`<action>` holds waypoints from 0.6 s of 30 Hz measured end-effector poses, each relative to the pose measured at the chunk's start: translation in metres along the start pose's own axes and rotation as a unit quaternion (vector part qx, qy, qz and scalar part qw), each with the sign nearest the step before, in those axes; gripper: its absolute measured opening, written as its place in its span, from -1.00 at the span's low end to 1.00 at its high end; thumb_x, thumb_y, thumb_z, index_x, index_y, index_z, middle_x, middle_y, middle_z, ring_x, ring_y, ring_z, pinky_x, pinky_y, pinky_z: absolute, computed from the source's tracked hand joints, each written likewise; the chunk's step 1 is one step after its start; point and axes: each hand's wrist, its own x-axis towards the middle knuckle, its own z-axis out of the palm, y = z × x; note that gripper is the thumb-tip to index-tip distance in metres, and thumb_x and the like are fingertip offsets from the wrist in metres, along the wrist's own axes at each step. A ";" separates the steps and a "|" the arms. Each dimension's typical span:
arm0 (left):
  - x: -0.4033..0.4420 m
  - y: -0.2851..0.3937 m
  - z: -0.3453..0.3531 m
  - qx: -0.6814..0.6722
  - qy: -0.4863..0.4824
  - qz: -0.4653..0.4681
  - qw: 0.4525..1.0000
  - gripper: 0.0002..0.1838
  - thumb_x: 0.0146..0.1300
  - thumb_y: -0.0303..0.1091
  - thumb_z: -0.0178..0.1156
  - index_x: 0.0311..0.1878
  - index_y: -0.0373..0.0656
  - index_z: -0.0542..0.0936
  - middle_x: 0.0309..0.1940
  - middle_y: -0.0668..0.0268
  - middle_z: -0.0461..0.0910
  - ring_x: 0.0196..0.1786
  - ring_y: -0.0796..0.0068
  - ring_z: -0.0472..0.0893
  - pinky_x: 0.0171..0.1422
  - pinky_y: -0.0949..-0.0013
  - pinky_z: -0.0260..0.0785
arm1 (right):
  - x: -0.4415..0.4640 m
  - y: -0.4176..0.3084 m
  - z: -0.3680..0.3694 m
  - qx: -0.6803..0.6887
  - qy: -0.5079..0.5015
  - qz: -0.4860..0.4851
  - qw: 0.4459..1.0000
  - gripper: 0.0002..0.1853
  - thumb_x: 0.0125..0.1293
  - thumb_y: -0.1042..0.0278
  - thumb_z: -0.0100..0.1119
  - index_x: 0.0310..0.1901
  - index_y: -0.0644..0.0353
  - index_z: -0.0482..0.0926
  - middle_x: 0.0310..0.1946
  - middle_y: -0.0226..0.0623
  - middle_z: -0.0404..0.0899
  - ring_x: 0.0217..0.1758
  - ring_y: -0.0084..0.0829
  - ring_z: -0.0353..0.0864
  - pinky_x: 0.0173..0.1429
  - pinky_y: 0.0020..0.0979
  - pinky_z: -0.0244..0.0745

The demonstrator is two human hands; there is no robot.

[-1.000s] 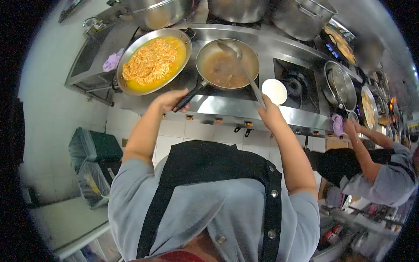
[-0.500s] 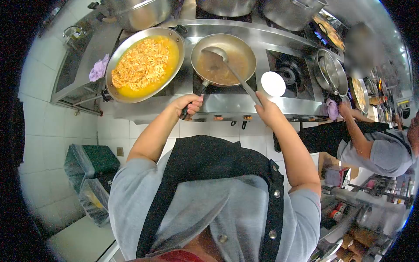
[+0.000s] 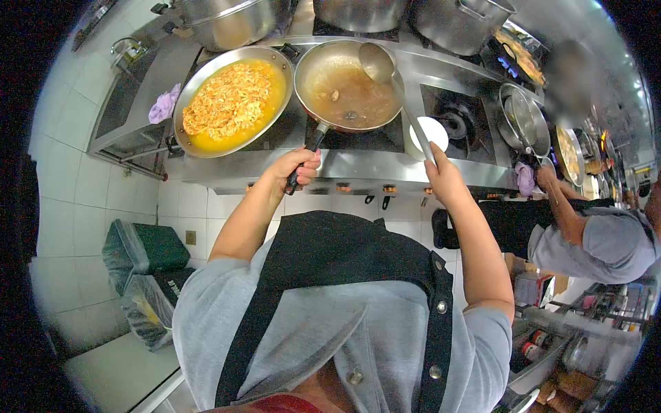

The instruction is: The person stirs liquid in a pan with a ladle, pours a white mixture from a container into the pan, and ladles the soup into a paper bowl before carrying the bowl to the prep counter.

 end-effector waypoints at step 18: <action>0.003 -0.006 0.018 0.011 -0.024 0.008 1.000 -0.89 0.16 -0.44 0.06 -0.37 -0.07 0.32 -0.68 0.50 0.27 -0.73 0.77 0.22 -0.72 0.62 0.06 | -0.046 -0.058 -0.051 0.284 -0.262 0.194 0.901 -0.56 0.30 0.25 -0.13 0.20 0.15 0.25 -0.61 -0.49 0.26 -0.76 -0.66 0.20 -0.74 -0.60 0.17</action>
